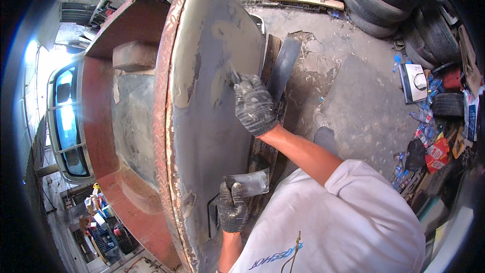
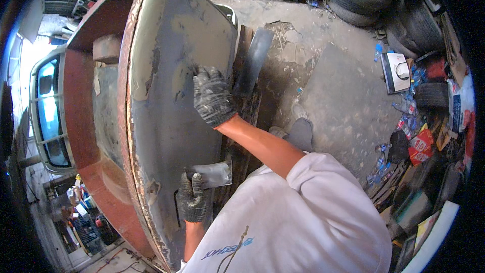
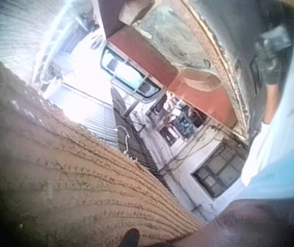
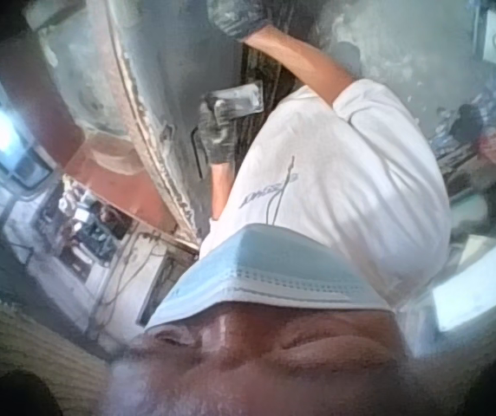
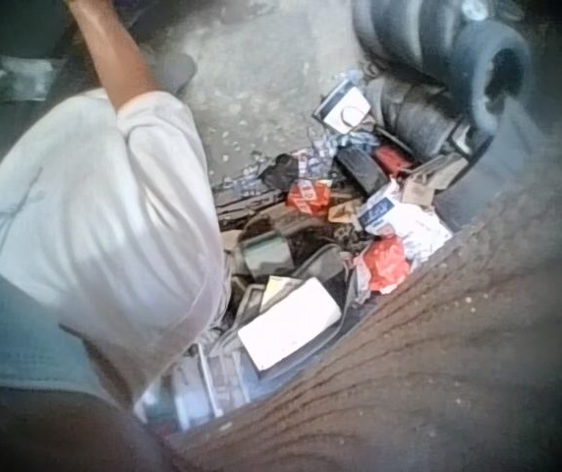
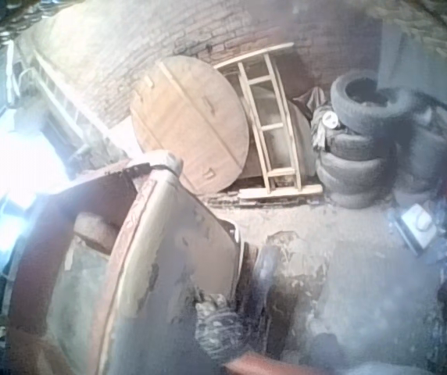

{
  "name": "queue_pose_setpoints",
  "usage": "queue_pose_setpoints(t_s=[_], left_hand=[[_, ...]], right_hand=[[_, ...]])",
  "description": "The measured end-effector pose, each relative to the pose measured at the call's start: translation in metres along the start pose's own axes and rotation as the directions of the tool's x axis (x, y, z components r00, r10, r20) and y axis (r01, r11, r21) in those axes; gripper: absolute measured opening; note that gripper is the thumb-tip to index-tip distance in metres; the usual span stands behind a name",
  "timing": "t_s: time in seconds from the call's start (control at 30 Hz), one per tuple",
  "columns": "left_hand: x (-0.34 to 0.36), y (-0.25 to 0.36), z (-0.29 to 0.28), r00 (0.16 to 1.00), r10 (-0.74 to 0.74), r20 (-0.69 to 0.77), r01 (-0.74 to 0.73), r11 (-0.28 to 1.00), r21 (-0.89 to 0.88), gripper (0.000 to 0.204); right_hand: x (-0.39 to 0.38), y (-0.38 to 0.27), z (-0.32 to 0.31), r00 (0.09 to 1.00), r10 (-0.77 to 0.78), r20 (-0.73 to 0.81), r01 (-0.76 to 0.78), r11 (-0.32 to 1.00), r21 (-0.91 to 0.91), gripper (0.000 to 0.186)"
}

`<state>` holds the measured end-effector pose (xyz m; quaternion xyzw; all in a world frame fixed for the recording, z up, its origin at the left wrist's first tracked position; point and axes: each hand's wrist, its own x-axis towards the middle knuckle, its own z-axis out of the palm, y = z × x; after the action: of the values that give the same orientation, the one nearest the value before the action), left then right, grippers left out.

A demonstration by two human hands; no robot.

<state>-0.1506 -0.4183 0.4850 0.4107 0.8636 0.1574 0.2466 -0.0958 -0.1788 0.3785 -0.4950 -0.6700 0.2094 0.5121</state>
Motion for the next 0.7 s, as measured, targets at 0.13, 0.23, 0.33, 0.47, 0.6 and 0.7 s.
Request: queue_pose_setpoints(t_s=[0.13, 0.23, 0.33, 0.47, 0.6, 0.7], left_hand=[[0.0, -0.005, 0.004, 0.999, 0.044, -0.027, -0.044, 0.999, 0.019, 0.04], [0.005, -0.004, 0.004, 0.999, 0.039, -0.034, -0.04, 0.999, -0.018, 0.04], [0.009, 0.0, -0.001, 1.0, -0.017, 0.025, 0.018, 0.998, -0.055, 0.037], [0.01, 0.002, -0.003, 0.997, 0.081, -0.004, -0.081, 0.996, -0.036, 0.032], [0.008, -0.005, 0.001, 1.0, 0.021, 0.022, -0.021, 0.999, 0.029, 0.041], [0.005, -0.012, 0.005, 0.989, 0.124, -0.082, -0.117, 0.989, 0.085, 0.035]], right_hand=[[-0.008, -0.025, 0.027, 0.969, -0.183, 0.167, 0.245, 0.8, -0.548, 0.027], [-0.025, -0.041, 0.027, 0.935, 0.113, 0.336, -0.257, 0.868, 0.425, 0.037], [-0.042, -0.046, 0.012, 0.968, -0.136, 0.21, 0.118, 0.988, 0.096, 0.04], [-0.057, -0.046, -0.008, 0.914, -0.204, 0.351, 0.168, 0.977, 0.13, 0.042], [-0.049, -0.021, -0.028, 0.891, -0.345, 0.297, 0.297, 0.935, 0.195, 0.04], [-0.021, 0.005, -0.029, 0.942, -0.096, 0.321, 0.024, 0.975, 0.22, 0.037]])
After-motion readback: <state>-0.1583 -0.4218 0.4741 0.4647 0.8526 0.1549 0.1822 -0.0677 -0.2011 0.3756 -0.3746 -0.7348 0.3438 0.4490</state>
